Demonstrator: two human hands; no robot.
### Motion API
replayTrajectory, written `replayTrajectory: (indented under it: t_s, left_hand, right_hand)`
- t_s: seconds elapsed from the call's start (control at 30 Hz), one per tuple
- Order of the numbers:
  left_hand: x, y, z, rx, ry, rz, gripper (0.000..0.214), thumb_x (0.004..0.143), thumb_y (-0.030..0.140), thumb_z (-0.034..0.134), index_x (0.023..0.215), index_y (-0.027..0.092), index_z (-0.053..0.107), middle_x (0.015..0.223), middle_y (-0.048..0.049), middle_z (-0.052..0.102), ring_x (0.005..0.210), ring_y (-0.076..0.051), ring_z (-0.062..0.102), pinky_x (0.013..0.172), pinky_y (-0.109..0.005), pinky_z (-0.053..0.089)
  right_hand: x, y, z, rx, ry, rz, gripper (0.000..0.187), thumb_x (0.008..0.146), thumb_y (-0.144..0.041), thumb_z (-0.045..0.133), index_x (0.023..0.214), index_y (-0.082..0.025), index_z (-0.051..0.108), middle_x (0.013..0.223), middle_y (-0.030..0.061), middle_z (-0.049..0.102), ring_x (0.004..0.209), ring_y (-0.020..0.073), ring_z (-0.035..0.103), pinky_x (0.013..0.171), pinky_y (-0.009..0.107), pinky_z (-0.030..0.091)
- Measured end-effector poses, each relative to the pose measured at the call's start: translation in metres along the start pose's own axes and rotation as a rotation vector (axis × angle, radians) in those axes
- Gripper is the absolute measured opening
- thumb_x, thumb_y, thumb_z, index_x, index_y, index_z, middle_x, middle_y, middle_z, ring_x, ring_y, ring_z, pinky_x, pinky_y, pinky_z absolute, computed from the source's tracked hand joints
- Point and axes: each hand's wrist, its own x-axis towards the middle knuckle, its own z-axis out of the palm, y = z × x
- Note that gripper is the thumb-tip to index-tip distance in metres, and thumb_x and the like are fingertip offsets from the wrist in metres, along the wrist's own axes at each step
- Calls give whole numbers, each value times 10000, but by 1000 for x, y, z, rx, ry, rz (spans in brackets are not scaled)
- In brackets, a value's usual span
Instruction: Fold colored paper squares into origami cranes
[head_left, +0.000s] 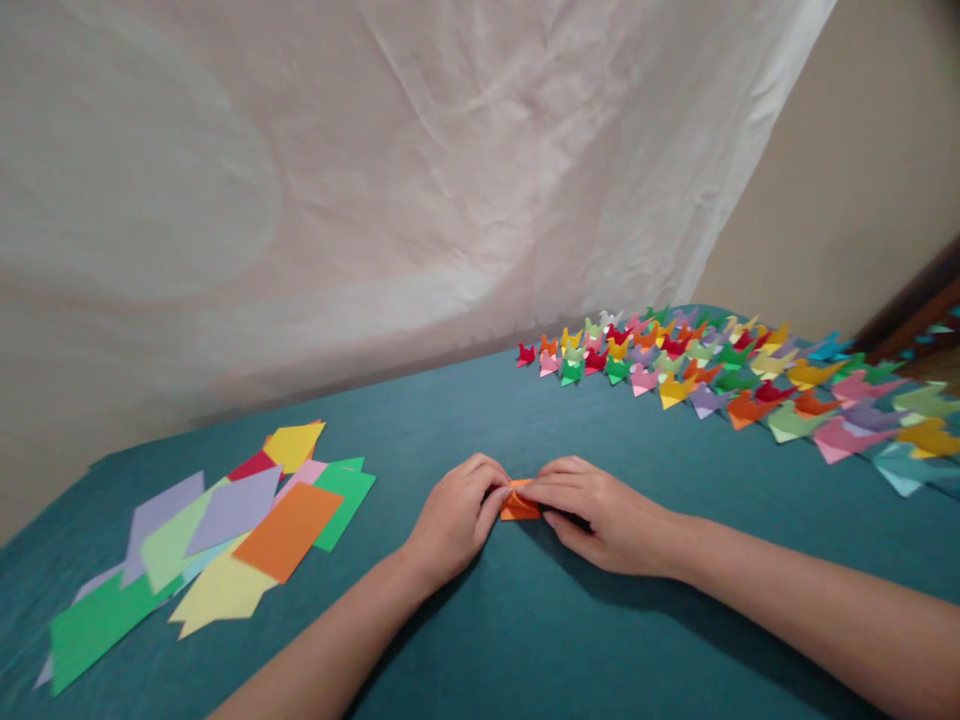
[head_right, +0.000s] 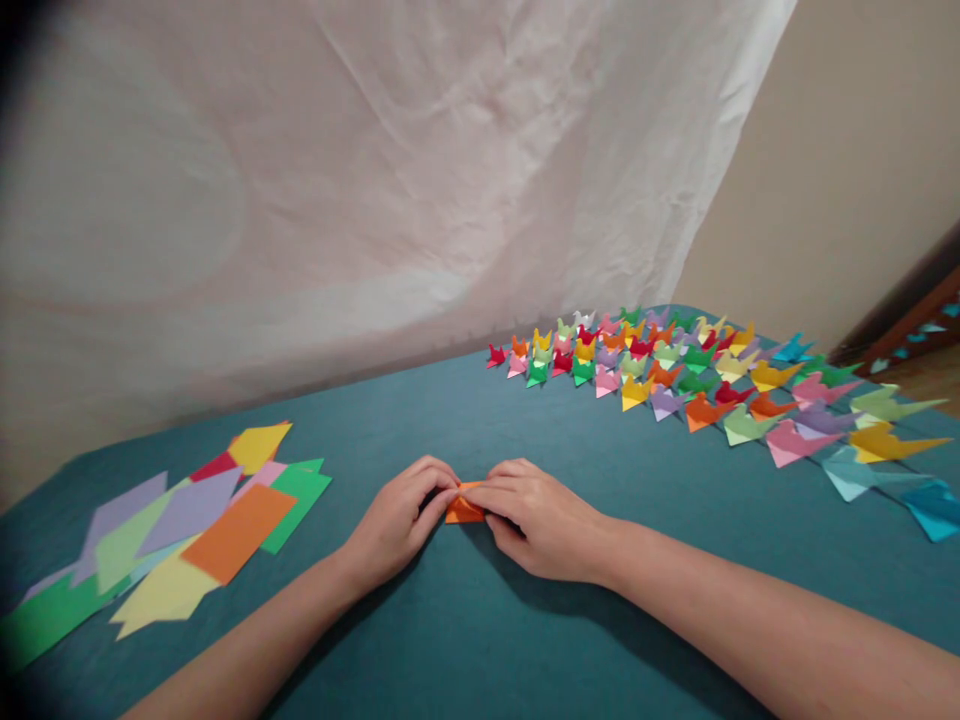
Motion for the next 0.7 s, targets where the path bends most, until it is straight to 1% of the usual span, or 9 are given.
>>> replayTrajectory:
  t_s: [0.1,0.27,0.5,0.57,0.63,0.7]
  left_hand:
    - [0,0,1,12,8,-4,162,920,199,400,859,169,547,916,-54,559,861,-170,522,791,-298,430]
    - [-1,1,2,37,15,-7,166,918,196,400,855,168,551,910,-54,559,848,-170,520,781,-301,435]
    - [0,3,-1,116,12,8,198,928,214,382,880,168,568,926,-58,570,860,-169,537,790,-308,452]
    - [-3,6,-3,176,22,19,191,928,222,389,931,171,573,974,-65,581,902,-178,544,812,-324,453]
    - [-9,12,-5,275,45,30,194,925,223,404,1029,175,561,1065,-76,585,983,-199,537,848,-352,446]
    - [-18,21,-4,388,25,65,232,925,207,404,1108,177,543,1134,-82,586,1043,-212,532,873,-369,441]
  right_hand:
    - [-1,0,-3,-27,-24,-42,408,828,-60,454,1207,-182,543,1100,83,644,1007,186,548,878,358,441]
    - [-3,1,-6,-90,-99,-117,401,863,-106,443,1247,-182,525,1163,73,626,1069,198,515,909,384,422]
    - [-4,-2,-7,-137,-131,-95,402,865,-142,466,1264,-165,510,1187,77,610,1076,206,515,921,398,414]
    - [-4,-2,-7,-143,-124,-94,395,868,-152,467,1260,-166,513,1188,81,609,1069,205,522,916,398,418]
    - [-3,-2,-6,-149,-118,-93,387,872,-161,467,1256,-165,516,1188,89,608,1061,204,530,909,396,423]
    - [-3,-2,-5,-156,-121,-89,378,872,-163,470,1246,-161,525,1185,91,609,1056,205,534,908,394,424]
